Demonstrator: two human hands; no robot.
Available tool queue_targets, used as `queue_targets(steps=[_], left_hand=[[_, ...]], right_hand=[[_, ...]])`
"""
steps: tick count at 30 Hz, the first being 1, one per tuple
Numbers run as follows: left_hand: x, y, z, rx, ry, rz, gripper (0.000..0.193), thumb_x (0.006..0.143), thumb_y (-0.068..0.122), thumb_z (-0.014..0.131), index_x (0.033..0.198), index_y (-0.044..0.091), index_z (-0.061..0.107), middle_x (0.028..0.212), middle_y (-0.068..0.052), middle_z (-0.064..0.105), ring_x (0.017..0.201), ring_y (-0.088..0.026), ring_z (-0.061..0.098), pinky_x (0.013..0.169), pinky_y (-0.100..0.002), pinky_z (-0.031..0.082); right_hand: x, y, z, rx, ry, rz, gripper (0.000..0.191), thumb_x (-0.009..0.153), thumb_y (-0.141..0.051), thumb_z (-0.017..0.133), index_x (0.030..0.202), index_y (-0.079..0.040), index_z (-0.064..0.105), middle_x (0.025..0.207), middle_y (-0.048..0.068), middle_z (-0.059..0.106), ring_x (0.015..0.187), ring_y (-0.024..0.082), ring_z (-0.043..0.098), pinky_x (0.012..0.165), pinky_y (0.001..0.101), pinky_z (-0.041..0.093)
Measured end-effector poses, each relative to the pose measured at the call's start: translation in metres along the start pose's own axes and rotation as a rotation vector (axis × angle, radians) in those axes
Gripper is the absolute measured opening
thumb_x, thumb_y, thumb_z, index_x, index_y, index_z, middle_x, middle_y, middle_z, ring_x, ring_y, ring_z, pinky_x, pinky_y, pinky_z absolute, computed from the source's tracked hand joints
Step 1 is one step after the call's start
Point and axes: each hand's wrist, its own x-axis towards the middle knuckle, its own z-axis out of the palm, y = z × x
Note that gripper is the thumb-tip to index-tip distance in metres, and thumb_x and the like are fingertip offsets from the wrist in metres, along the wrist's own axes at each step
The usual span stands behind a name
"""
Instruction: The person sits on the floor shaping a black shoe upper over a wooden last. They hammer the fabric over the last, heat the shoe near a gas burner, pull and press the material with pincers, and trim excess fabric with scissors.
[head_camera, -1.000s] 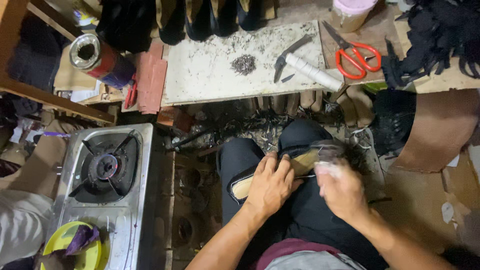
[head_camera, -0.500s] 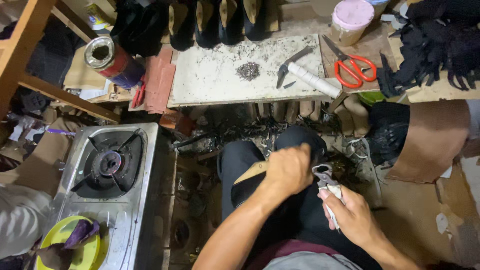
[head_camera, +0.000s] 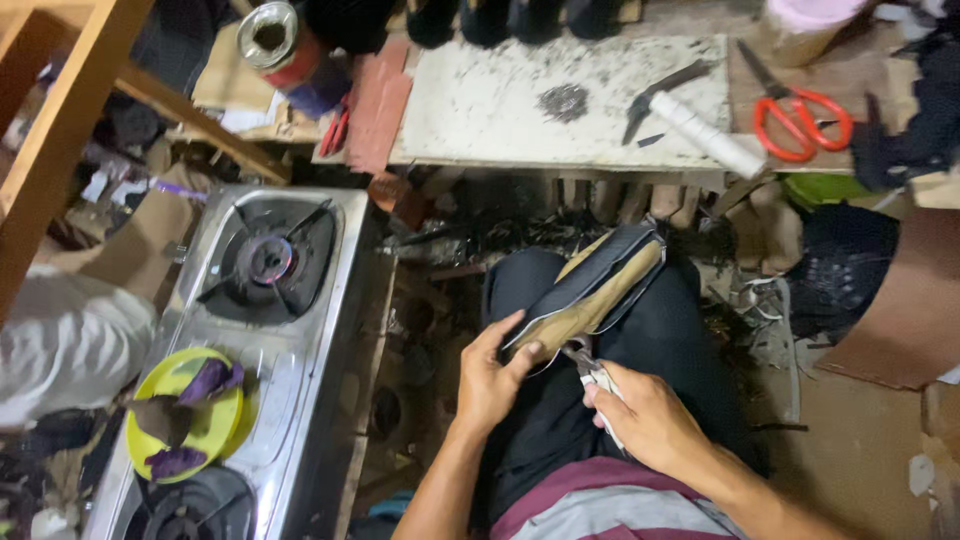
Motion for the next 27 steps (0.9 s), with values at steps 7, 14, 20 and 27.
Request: queue_targets(steps=[7,14,20,27], left_hand=[[-0.012,-0.01,0.002,0.052,0.037,0.182,0.04,0.083,-0.001,0.069,0.123,-0.002,0.069,0.124,-0.02,0.073,0.118,-0.032,0.073,0.101,-0.036,0.056],[-0.013,-0.006,-0.013,0.096,0.007,0.306,0.041,0.076,-0.006,0.068,0.117,-0.003,0.069,0.124,-0.021,0.072,0.117,-0.034,0.071,0.101,-0.037,0.056],[0.0,-0.02,-0.017,-0.056,0.024,0.171,0.038,0.076,-0.007,0.066,0.114,-0.004,0.071,0.121,-0.019,0.075,0.114,-0.031,0.074,0.1,-0.035,0.057],[0.0,-0.005,-0.025,-0.014,-0.143,0.027,0.051,0.076,-0.003,0.068,0.127,0.003,0.067,0.12,-0.018,0.074,0.104,-0.031,0.075,0.091,-0.036,0.057]], right_hand=[[0.012,-0.025,0.009,-0.309,0.064,-0.303,0.022,0.093,-0.018,0.059,0.11,-0.005,0.063,0.077,0.019,0.069,0.07,0.04,0.068,0.061,0.0463,0.052],[0.007,-0.033,0.006,-0.352,0.096,-0.537,0.031,0.09,-0.012,0.057,0.119,0.0,0.061,0.092,0.023,0.068,0.08,0.047,0.066,0.065,0.0512,0.052],[0.023,-0.034,0.032,-0.397,0.261,-0.544,0.018,0.093,-0.015,0.059,0.102,0.0,0.059,0.089,0.023,0.068,0.08,0.047,0.067,0.061,0.0525,0.052],[0.024,-0.024,0.01,-0.826,0.065,-0.348,0.018,0.094,-0.019,0.055,0.09,-0.002,0.057,0.08,0.02,0.071,0.067,0.042,0.07,0.06,0.0522,0.056]])
